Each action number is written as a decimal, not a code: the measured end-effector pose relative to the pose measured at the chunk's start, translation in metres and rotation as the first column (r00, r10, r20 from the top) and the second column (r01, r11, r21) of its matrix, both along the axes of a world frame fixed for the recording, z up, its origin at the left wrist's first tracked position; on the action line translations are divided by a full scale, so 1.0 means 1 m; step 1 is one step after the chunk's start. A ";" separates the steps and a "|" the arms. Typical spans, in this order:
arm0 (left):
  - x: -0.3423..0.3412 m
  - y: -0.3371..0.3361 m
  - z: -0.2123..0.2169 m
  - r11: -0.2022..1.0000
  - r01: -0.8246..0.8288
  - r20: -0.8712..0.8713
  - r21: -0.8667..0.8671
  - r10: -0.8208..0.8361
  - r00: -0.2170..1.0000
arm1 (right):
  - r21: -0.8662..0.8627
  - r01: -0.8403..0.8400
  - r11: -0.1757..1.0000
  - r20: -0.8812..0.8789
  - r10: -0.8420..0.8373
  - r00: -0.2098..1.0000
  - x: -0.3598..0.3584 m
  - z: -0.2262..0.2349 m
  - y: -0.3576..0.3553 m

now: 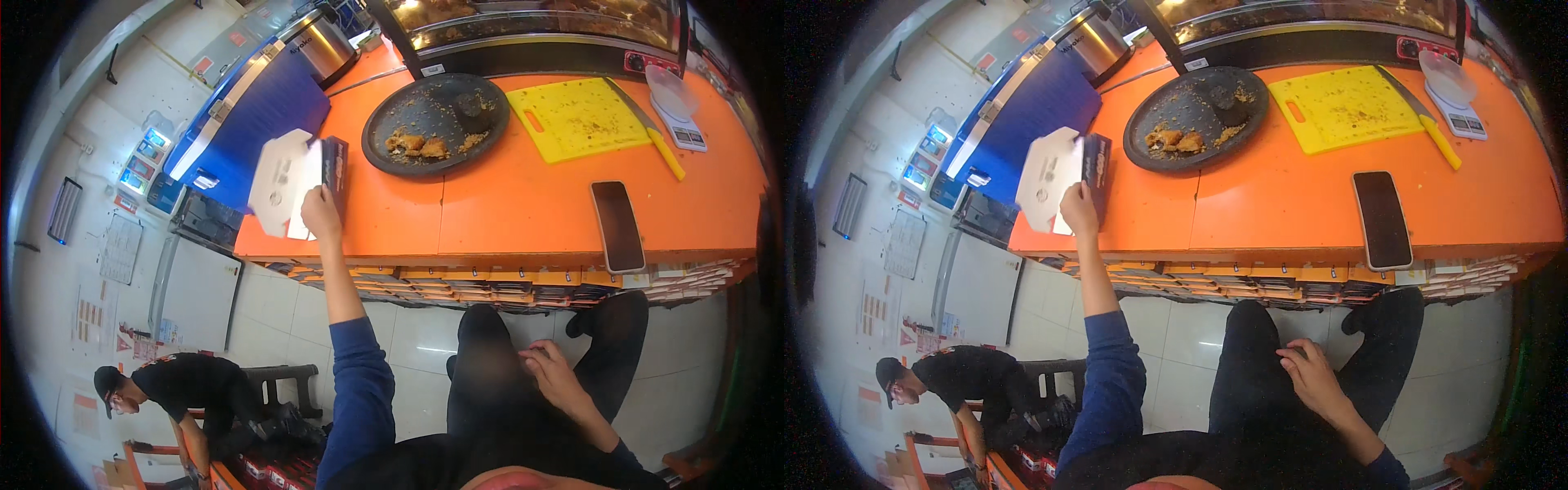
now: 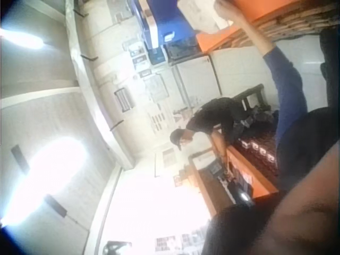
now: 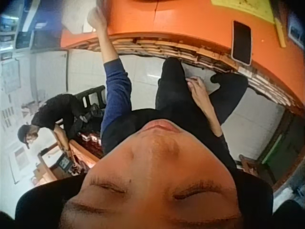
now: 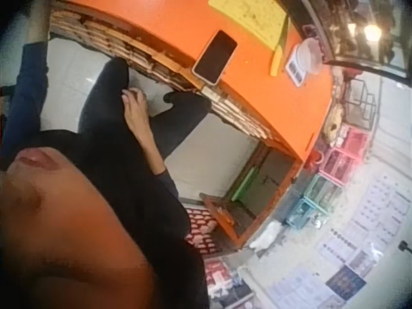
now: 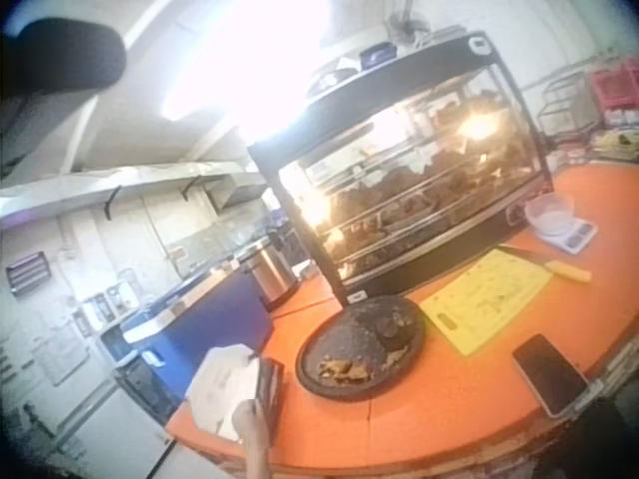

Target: The person assembles several cardboard takeout boxes by hand, folding the flaps and interlocking the tabs on a counter.

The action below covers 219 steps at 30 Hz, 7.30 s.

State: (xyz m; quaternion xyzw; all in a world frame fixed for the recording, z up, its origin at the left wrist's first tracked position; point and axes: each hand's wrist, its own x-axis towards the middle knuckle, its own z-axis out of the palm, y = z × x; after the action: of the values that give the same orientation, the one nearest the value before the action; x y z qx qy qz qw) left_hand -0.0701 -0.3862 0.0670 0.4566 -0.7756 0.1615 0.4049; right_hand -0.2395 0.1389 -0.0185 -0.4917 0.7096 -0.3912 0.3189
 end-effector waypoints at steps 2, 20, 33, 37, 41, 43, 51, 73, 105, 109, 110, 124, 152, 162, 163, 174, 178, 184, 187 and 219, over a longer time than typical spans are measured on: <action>-0.026 0.034 0.012 0.990 -0.099 -0.035 -0.096 0.096 0.995 | -0.027 0.003 1.000 -0.053 -0.004 0.999 -0.001 0.004 -0.004; 0.132 0.420 -0.160 0.760 0.584 -0.045 0.285 -0.598 0.800 | -0.496 -0.595 0.632 -0.687 0.134 0.714 0.037 0.053 -0.029; 0.101 0.419 -0.110 0.289 0.543 0.089 0.788 -0.927 0.364 | -0.320 -0.480 0.817 0.183 0.551 0.814 -0.001 -0.057 -0.006; 0.097 0.404 -0.117 0.152 0.503 0.039 0.851 -0.973 0.228 | -0.222 -0.609 0.762 0.042 0.631 0.774 0.023 -0.028 0.011; 0.082 0.393 -0.111 0.022 0.426 -0.088 0.904 -0.968 0.237 | -0.281 -0.536 0.796 0.089 0.577 0.812 0.052 -0.020 0.025; 0.080 0.394 -0.107 0.057 0.488 -0.118 0.871 -0.940 0.320 | -0.365 -0.350 0.863 0.172 0.432 0.885 0.037 -0.036 0.022; 0.074 0.409 -0.114 0.141 0.665 -0.175 0.734 -0.906 0.385 | -0.408 -0.296 0.864 0.291 0.431 0.854 0.008 -0.034 0.020; 0.027 0.399 -0.102 -0.092 0.442 -0.430 0.892 -0.472 0.769 | -0.368 0.068 0.927 0.135 -0.019 0.991 0.017 -0.045 0.014; 0.024 0.424 -0.102 0.149 0.757 -0.576 0.637 -0.561 0.595 | -0.282 -0.011 0.959 0.596 0.184 0.782 0.006 -0.001 -0.007; 0.046 0.425 -0.095 0.080 0.746 -0.574 0.662 -0.586 0.572 | -0.409 -0.243 0.879 0.404 0.413 0.816 0.007 -0.010 0.000; 0.057 0.426 -0.093 0.090 0.725 -0.530 0.683 -0.622 0.576 | -0.407 -0.244 0.880 0.407 0.414 0.815 -0.001 -0.025 0.009; 0.097 0.387 -0.078 0.845 0.463 0.217 0.266 -0.521 0.825 | -0.332 -0.330 0.884 0.068 0.372 0.926 -0.051 -0.031 -0.020; 0.112 0.377 -0.080 -0.127 0.471 -0.482 0.873 -0.071 0.873 | -0.022 0.026 0.999 0.244 -0.020 0.970 0.017 -0.042 -0.009; 0.116 0.383 -0.125 -0.173 0.641 -0.634 0.748 0.097 0.767 | 0.045 -0.033 0.998 0.656 -0.005 0.755 0.028 -0.090 0.004; 0.116 0.381 -0.129 -0.222 0.661 -0.650 0.717 0.131 0.748 | 0.012 -0.034 0.999 0.539 0.022 0.842 0.029 -0.095 0.003; 0.068 0.330 -0.116 0.122 0.185 0.022 0.975 -0.883 0.468 | 0.451 -0.628 0.634 -0.213 0.760 0.614 0.010 -0.051 -0.072; 0.092 0.348 -0.135 0.231 0.384 -0.027 0.894 -0.828 0.560 | 0.294 -0.603 0.742 -0.411 0.668 0.621 0.023 -0.069 -0.058; 0.075 0.346 -0.120 0.587 0.398 -0.158 0.704 -0.418 0.895 | -0.224 0.003 0.975 -0.261 -0.063 0.963 0.023 -0.058 -0.074; 0.045 0.346 -0.109 0.738 0.293 -0.132 0.608 -0.270 0.954 | 0.014 0.101 0.995 0.715 -0.080 0.694 0.064 -0.050 -0.097; 0.027 0.021 0.007 0.360 0.619 -0.643 0.698 -0.065 0.763 | 0.071 0.064 0.995 0.736 -0.096 0.671 0.035 -0.100 -0.090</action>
State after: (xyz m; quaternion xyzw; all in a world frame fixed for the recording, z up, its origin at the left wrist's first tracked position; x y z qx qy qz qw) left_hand -0.0427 -0.3652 0.0743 0.4407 -0.6821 -0.4883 0.3195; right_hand -0.2046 0.0494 -0.1182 -0.2540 0.5490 -0.5558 0.5703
